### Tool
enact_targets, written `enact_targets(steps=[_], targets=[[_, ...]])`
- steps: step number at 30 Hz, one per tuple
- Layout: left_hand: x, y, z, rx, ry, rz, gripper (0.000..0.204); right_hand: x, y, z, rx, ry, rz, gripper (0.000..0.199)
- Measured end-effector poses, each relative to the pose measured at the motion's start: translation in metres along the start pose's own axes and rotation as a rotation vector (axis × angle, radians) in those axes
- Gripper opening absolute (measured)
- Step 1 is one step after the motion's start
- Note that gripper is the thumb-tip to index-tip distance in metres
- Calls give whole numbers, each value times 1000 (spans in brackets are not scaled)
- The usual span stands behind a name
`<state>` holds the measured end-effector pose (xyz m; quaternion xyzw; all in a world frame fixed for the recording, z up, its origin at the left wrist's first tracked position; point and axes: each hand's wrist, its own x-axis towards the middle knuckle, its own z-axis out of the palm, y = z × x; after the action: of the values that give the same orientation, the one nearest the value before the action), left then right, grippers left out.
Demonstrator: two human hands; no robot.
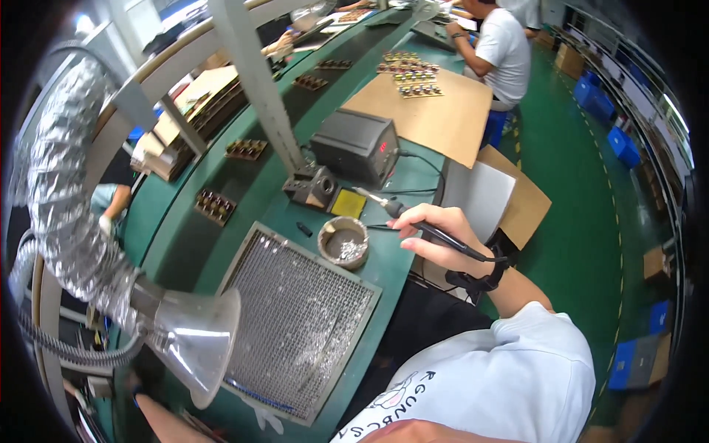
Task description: The person picks up a circuit board, turns it over, and places it on a metal grate to solder components using a soldering iron and wire. After finishing, they place the board onto a stack on a cardboard sheet and pick up another board from a conveyor belt.
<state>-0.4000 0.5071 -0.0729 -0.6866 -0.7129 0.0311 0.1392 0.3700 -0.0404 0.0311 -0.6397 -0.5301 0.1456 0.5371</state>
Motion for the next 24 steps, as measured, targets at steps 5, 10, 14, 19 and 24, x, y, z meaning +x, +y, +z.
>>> enact_targets(steps=[5, 10, 14, 19, 24], targets=[[13, 129, -124, -445, 166, 119, 70, 21, -3, 26, 129, -104, -77, 23], [-145, 240, -250, -567, 335, -40, 73, 24, 4, 38, 220, -61, -194, 25], [-324, 270, -304, -798, 494, -220, 77, 22, 13, 42, 326, -114, -208, 24], [-470, 275, -298, -1134, 464, -316, 87, 11, 28, 40, 387, -188, -124, 23], [-522, 274, -274, -1117, 261, 1, 88, 9, 31, 53, 386, -241, -122, 24]])
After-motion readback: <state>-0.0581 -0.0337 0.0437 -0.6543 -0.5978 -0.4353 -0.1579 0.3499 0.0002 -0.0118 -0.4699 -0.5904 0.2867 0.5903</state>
